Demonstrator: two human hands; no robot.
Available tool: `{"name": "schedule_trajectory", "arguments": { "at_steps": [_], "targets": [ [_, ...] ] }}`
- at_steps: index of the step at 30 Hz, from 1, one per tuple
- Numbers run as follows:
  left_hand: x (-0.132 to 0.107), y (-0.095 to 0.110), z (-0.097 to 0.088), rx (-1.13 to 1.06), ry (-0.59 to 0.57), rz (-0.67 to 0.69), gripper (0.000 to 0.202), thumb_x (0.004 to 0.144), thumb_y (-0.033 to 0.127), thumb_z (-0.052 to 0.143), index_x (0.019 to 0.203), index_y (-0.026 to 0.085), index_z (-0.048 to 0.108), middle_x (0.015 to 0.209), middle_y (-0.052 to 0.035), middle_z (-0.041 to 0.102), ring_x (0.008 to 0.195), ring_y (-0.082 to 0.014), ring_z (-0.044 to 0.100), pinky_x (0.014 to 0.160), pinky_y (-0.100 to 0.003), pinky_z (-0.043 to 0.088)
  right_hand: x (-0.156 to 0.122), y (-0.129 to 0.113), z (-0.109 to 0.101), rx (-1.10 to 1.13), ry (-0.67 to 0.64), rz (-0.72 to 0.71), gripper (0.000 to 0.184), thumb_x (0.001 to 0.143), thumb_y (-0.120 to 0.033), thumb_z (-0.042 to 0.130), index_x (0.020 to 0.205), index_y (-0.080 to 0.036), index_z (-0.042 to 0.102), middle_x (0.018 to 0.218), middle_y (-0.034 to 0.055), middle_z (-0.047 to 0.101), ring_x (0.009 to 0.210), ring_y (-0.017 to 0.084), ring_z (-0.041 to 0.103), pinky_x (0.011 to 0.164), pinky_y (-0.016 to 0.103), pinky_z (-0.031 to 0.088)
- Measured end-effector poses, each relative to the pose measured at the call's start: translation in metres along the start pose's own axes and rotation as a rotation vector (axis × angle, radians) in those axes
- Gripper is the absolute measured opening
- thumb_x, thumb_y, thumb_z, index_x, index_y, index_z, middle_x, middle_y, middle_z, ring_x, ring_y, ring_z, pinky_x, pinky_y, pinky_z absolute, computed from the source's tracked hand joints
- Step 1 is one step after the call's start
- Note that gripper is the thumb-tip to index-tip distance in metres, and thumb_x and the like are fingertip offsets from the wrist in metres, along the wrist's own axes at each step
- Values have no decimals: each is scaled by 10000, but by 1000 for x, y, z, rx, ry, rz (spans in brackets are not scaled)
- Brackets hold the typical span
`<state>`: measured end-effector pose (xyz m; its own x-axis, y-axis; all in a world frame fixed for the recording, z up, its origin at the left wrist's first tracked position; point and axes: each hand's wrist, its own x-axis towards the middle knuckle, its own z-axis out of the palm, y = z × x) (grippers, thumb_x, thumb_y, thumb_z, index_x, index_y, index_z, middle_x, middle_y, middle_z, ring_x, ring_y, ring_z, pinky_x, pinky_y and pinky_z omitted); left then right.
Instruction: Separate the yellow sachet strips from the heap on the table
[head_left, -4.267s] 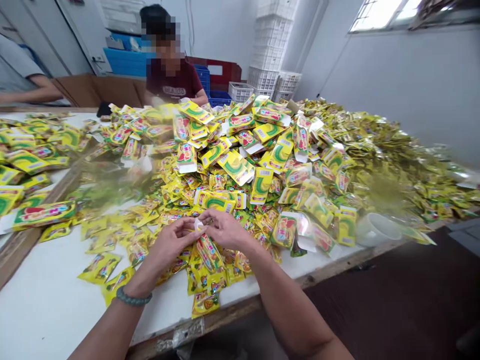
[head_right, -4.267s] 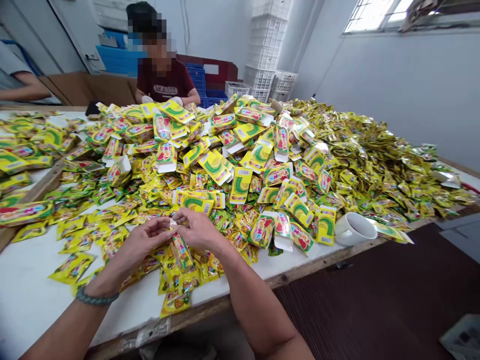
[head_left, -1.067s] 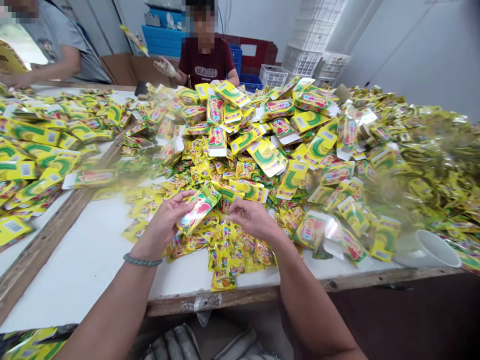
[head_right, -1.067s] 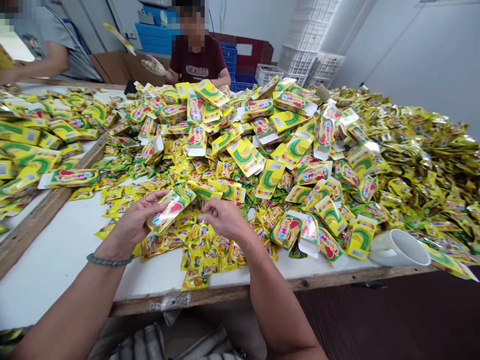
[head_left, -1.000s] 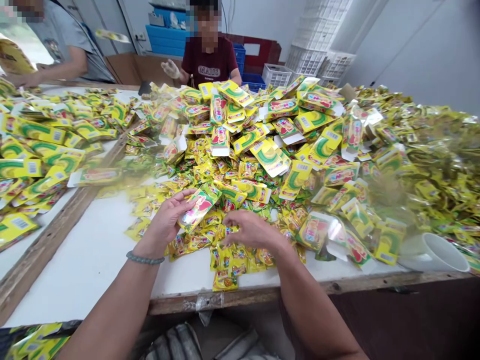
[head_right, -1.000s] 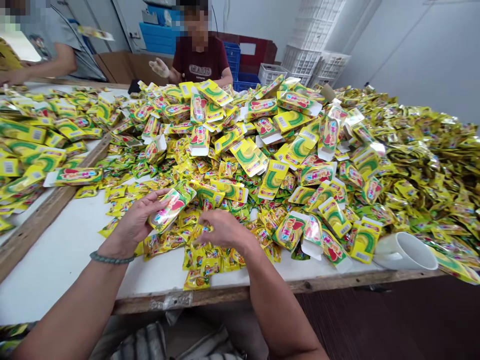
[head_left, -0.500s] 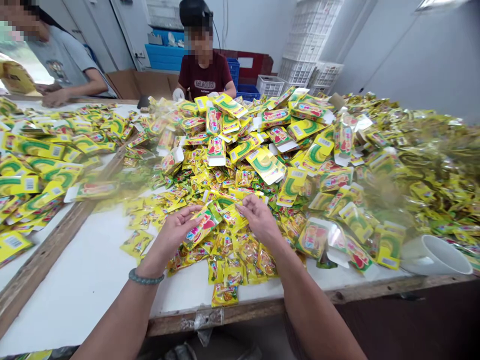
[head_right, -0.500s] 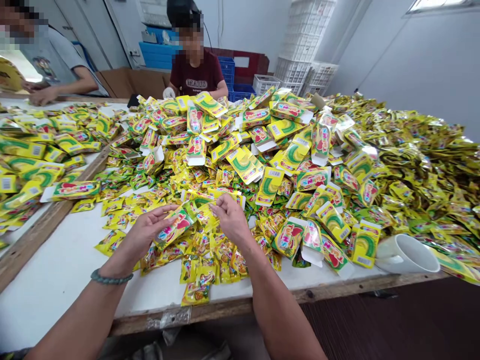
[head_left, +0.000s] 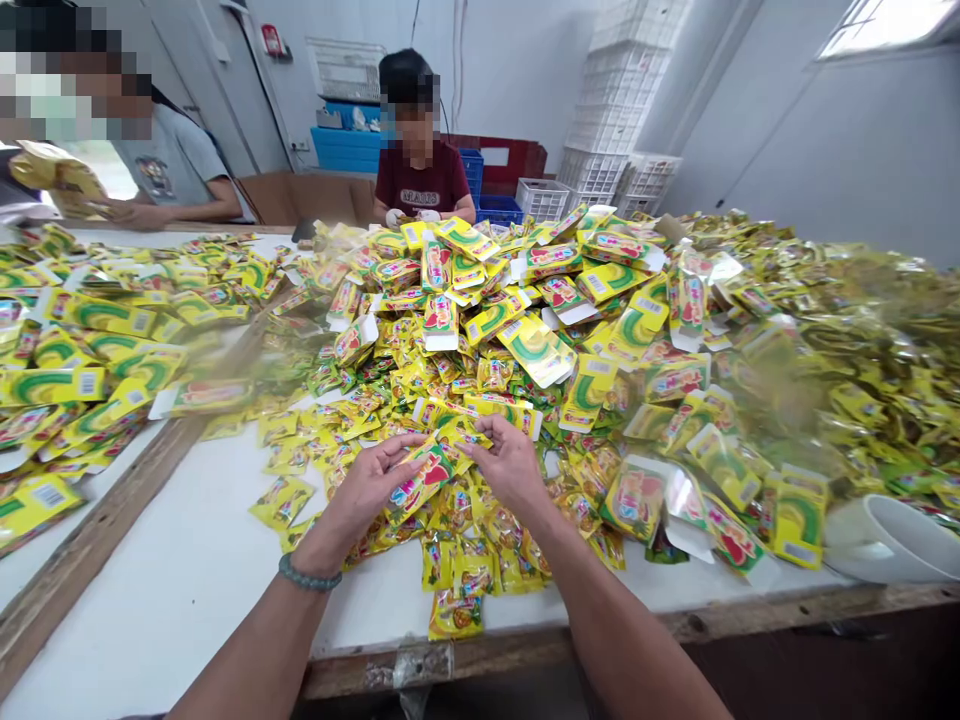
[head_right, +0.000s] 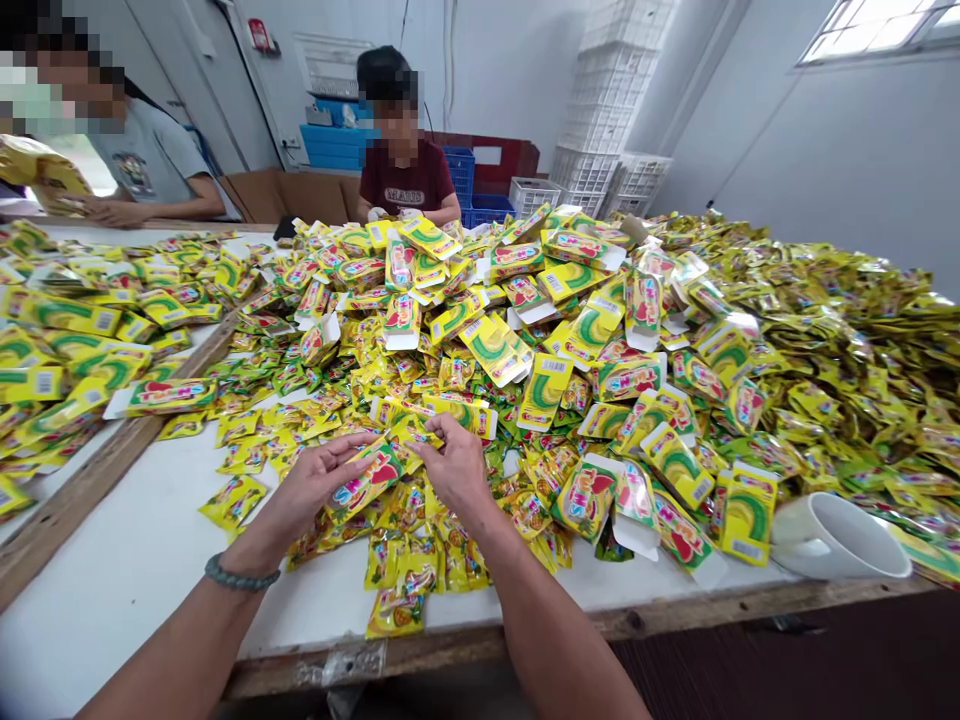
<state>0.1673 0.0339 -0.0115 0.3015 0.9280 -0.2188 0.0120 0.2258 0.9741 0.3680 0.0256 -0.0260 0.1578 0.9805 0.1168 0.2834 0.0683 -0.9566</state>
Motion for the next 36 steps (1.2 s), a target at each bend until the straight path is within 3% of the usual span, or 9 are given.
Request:
{"name": "schedule_trajectory", "arguments": {
  "at_steps": [2, 6, 10, 16, 20, 23, 28, 31, 36],
  "targets": [
    [-1, 0, 0, 11, -13, 3, 530, 688, 456, 811, 1115, 167, 692, 983, -72, 762, 820, -205, 703, 721, -275, 528, -1, -1, 2, -15, 33, 21, 317, 713, -472, 689, 816, -203, 556, 695, -26, 506, 543, 106, 363, 521, 253, 325],
    [-2, 4, 1, -97, -43, -118, 539, 620, 395, 870, 1081, 166, 711, 921, -63, 776, 716, -182, 703, 643, -253, 528, -1, -6, 1, 15, 87, 19, 378, 675, -522, 728, 761, -203, 545, 645, -31, 484, 541, 107, 351, 507, 246, 295],
    [-2, 6, 2, -215, 26, -172, 551, 550, 357, 910, 1037, 167, 735, 828, -47, 780, 651, -178, 699, 615, -257, 535, 0, -5, 2, 146, -45, 41, 414, 638, -519, 769, 722, -202, 517, 621, -43, 420, 562, 107, 343, 512, 238, 298],
    [0, 3, 6, -216, 14, -119, 564, 575, 366, 894, 1079, 166, 740, 883, -67, 784, 768, -224, 723, 694, -296, 552, -1, 1, 5, 99, -155, -12, 387, 684, -469, 752, 636, -191, 488, 613, -46, 347, 584, 103, 317, 531, 238, 281],
    [-1, 3, 5, -245, -2, -79, 540, 606, 366, 878, 1097, 190, 737, 955, -66, 781, 813, -227, 725, 732, -305, 559, -1, -4, 3, 167, -100, 13, 310, 746, -469, 710, 809, -181, 613, 665, -21, 482, 591, 116, 402, 550, 250, 342],
    [0, 1, 3, -232, 3, -60, 520, 624, 366, 869, 1097, 194, 740, 1002, -68, 775, 832, -218, 722, 750, -295, 553, -2, -6, 2, 52, -55, -45, 249, 791, -428, 681, 783, -183, 637, 669, 0, 550, 589, 130, 451, 564, 262, 370],
    [1, -2, 5, -197, 51, -84, 547, 580, 361, 893, 1072, 167, 750, 956, -76, 781, 768, -202, 720, 692, -266, 549, -4, -4, 4, -77, -46, -170, 108, 777, -298, 714, 727, -205, 689, 740, 20, 637, 746, 177, 561, 714, 302, 431],
    [0, -3, 7, -276, 21, -137, 546, 579, 330, 897, 1080, 171, 745, 893, -66, 787, 703, -188, 719, 668, -266, 561, -4, -5, 4, -70, -118, -151, 72, 768, -245, 723, 704, -214, 712, 813, 25, 642, 851, 191, 566, 821, 339, 430],
    [0, 0, 8, -386, 6, -174, 513, 586, 273, 889, 1063, 155, 740, 843, -66, 784, 661, -178, 717, 643, -252, 572, -9, -15, 3, -76, -236, -127, 158, 864, -257, 628, 777, -227, 756, 977, 53, 607, 994, 205, 530, 913, 369, 412]
  ]
}}
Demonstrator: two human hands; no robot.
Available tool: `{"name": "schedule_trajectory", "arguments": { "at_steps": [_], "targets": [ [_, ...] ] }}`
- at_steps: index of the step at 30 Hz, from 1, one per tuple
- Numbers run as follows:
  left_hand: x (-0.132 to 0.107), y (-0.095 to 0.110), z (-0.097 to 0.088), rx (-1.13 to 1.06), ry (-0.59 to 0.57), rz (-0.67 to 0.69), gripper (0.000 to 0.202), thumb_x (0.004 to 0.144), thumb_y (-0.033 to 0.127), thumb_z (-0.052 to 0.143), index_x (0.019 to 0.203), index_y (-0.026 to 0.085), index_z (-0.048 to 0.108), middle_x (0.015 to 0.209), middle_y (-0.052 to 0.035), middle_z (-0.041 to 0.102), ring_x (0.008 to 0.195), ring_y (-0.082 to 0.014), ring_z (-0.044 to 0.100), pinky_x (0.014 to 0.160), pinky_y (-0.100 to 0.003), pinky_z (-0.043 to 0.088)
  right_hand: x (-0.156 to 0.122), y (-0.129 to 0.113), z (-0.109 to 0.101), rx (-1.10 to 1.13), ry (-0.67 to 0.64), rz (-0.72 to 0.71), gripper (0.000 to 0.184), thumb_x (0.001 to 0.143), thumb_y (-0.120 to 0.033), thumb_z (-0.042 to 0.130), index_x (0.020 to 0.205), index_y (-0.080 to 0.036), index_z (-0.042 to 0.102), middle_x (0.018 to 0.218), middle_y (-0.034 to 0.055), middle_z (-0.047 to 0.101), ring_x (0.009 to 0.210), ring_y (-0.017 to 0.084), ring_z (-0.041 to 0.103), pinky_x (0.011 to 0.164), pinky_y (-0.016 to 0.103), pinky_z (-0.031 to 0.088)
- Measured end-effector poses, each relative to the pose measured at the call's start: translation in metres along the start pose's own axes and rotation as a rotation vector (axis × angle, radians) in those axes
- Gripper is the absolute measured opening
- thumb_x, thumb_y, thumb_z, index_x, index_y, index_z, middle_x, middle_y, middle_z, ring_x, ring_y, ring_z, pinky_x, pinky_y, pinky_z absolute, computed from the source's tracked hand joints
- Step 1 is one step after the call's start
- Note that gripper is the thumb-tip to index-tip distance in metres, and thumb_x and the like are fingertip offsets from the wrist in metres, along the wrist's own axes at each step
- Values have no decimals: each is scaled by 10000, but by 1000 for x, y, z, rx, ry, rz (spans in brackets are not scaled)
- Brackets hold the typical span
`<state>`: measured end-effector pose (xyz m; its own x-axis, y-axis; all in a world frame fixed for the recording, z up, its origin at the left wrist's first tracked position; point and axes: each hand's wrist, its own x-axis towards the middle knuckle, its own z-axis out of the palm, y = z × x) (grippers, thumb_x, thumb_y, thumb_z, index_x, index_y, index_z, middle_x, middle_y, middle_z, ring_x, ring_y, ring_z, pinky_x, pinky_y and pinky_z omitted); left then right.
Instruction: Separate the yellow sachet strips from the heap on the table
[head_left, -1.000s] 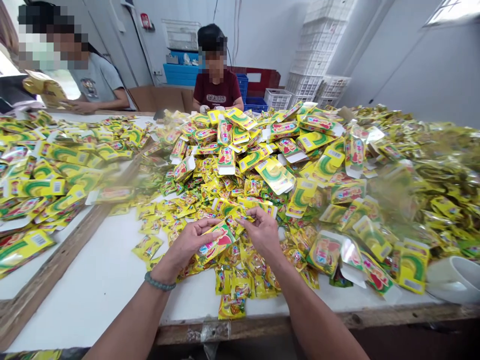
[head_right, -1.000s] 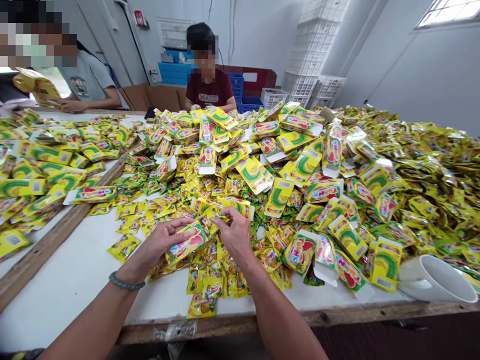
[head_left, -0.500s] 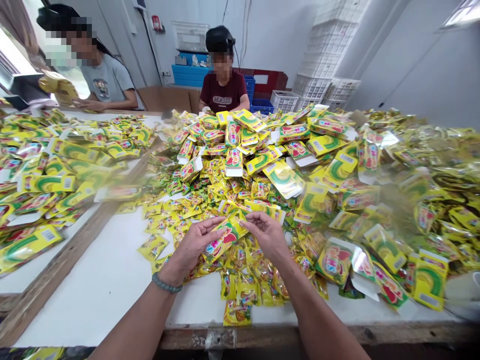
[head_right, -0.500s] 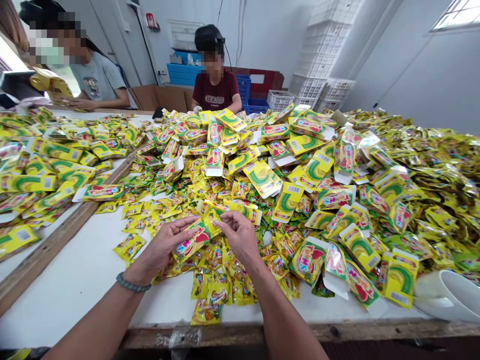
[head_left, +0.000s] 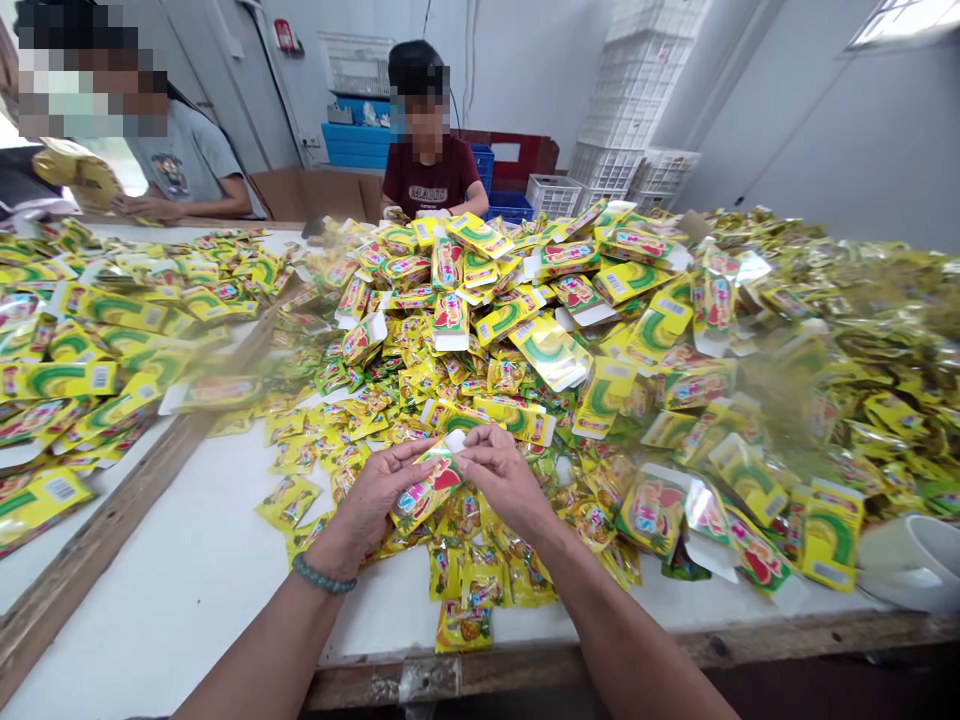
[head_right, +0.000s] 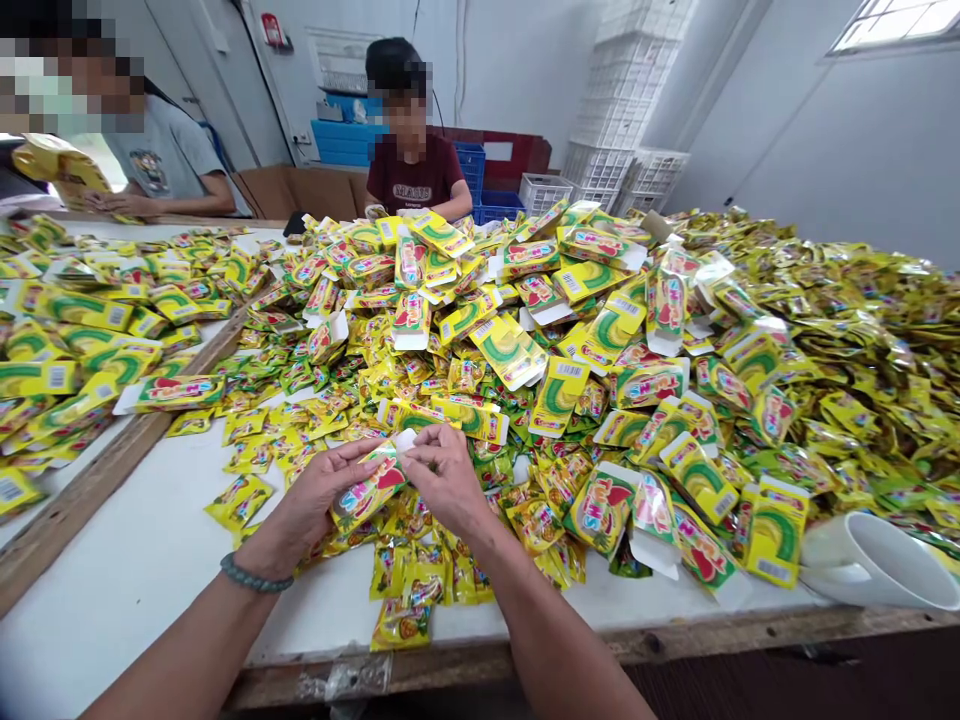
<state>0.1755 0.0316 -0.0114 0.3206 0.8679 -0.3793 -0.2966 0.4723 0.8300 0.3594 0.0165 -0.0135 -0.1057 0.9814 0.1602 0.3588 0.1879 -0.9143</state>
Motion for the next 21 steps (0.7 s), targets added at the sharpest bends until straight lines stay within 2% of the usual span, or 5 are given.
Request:
{"name": "schedule_trajectory", "arguments": {
  "at_steps": [3, 7, 11, 16, 21],
  "targets": [
    [1, 2, 1, -22, 34, 19, 482, 595, 255, 878, 1041, 145, 733, 814, -64, 778, 624, -169, 707, 598, -238, 563, -3, -7, 1, 6, 29, -65, 167, 897, -310, 608, 863, -237, 754, 937, 50, 639, 966, 202, 545, 915, 366, 420],
    [3, 3, 4, 8, 5, 60, 461, 604, 272, 875, 1025, 142, 739, 821, -63, 775, 642, -173, 708, 615, -242, 558, -4, -10, 4, -9, 133, -78, 207, 829, -295, 705, 1024, -230, 720, 904, 48, 678, 911, 200, 584, 887, 351, 442],
    [3, 0, 5, 30, 13, 59, 408, 610, 285, 874, 975, 150, 752, 782, -49, 771, 631, -173, 699, 623, -251, 547, -3, -7, 8, 45, 42, -52, 117, 834, -276, 694, 923, -206, 723, 934, 49, 682, 893, 183, 600, 820, 310, 465],
    [4, -3, 4, 100, -7, 76, 383, 643, 339, 854, 958, 145, 756, 829, -70, 775, 706, -208, 716, 696, -286, 551, -3, -5, 11, 36, -65, 8, 127, 867, -294, 652, 862, -194, 729, 817, 28, 675, 844, 181, 581, 767, 299, 449],
    [5, -2, 4, 102, -29, 66, 348, 665, 380, 837, 932, 172, 757, 814, -46, 768, 666, -180, 694, 649, -259, 533, -2, -7, 12, 83, -15, 2, 165, 858, -342, 652, 847, -193, 721, 826, 24, 667, 837, 171, 571, 760, 282, 441]
  ]
}}
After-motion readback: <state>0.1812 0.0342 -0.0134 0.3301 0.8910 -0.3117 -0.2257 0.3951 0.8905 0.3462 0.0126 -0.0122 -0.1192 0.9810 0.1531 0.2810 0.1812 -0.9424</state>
